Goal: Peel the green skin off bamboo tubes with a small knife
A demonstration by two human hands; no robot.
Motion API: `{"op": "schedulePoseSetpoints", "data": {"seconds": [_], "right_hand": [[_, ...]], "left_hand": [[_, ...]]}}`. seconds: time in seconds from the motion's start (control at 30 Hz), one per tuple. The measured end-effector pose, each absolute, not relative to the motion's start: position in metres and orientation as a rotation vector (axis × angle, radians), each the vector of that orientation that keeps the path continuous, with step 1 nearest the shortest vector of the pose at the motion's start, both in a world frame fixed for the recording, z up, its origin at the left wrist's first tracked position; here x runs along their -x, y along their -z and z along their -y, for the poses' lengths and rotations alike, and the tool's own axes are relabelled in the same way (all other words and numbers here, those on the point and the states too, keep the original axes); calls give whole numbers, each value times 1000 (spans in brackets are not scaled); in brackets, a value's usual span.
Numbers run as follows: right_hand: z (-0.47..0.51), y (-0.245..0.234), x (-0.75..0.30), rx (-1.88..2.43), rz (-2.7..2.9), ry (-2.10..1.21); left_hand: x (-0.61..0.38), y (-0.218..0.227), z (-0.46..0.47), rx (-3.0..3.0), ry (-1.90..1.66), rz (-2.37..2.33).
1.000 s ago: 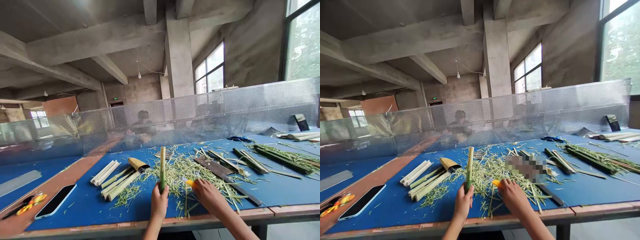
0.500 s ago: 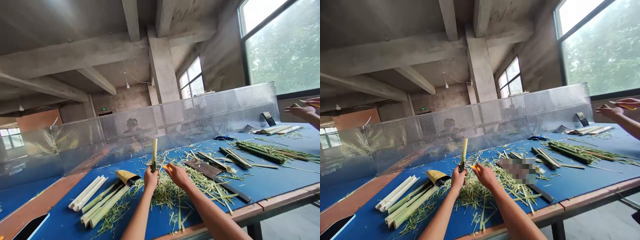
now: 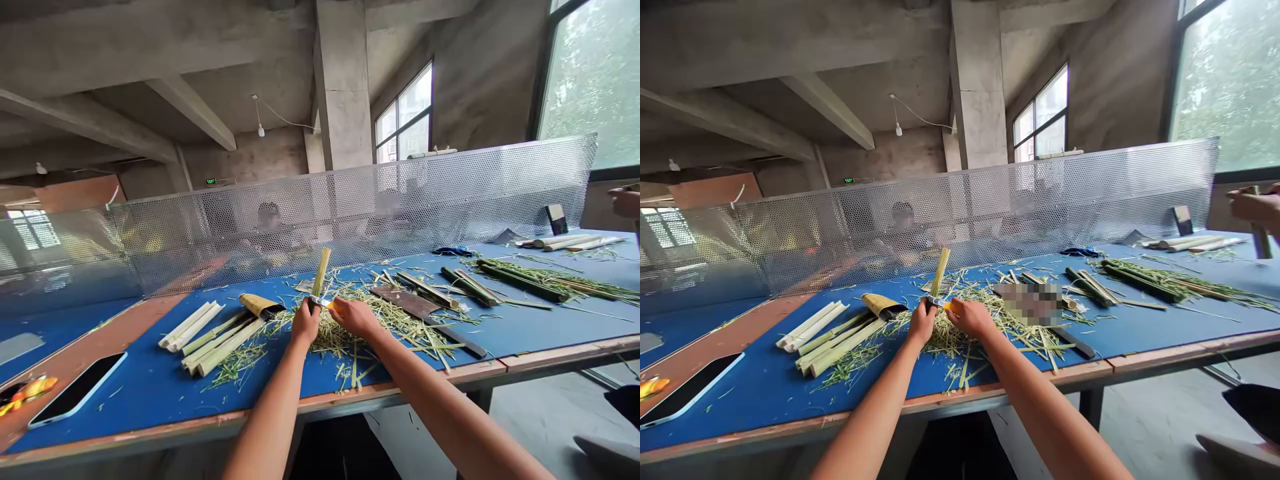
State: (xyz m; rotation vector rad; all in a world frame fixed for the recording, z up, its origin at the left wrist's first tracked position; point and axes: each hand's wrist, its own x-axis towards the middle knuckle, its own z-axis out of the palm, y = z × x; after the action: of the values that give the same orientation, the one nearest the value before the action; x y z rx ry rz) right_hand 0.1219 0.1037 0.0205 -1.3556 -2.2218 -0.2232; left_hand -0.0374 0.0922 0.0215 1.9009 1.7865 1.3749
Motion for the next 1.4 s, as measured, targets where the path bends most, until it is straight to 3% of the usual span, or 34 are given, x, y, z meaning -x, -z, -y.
{"op": "schedulePoseSetpoints", "data": {"seconds": [0.5,1.2,1.4], "right_hand": [[-114,-15,-116,1470,2238,291],[-105,-17,-123,1471,2248,268],[-105,-16,-121,1471,2245,246]], "left_hand": [[37,-17,-99,-1928,-1299,-1856],[42,-12,-99,-2010,-1346,-1566],[40,-12,-100,-1978,-1375,-1697]]}}
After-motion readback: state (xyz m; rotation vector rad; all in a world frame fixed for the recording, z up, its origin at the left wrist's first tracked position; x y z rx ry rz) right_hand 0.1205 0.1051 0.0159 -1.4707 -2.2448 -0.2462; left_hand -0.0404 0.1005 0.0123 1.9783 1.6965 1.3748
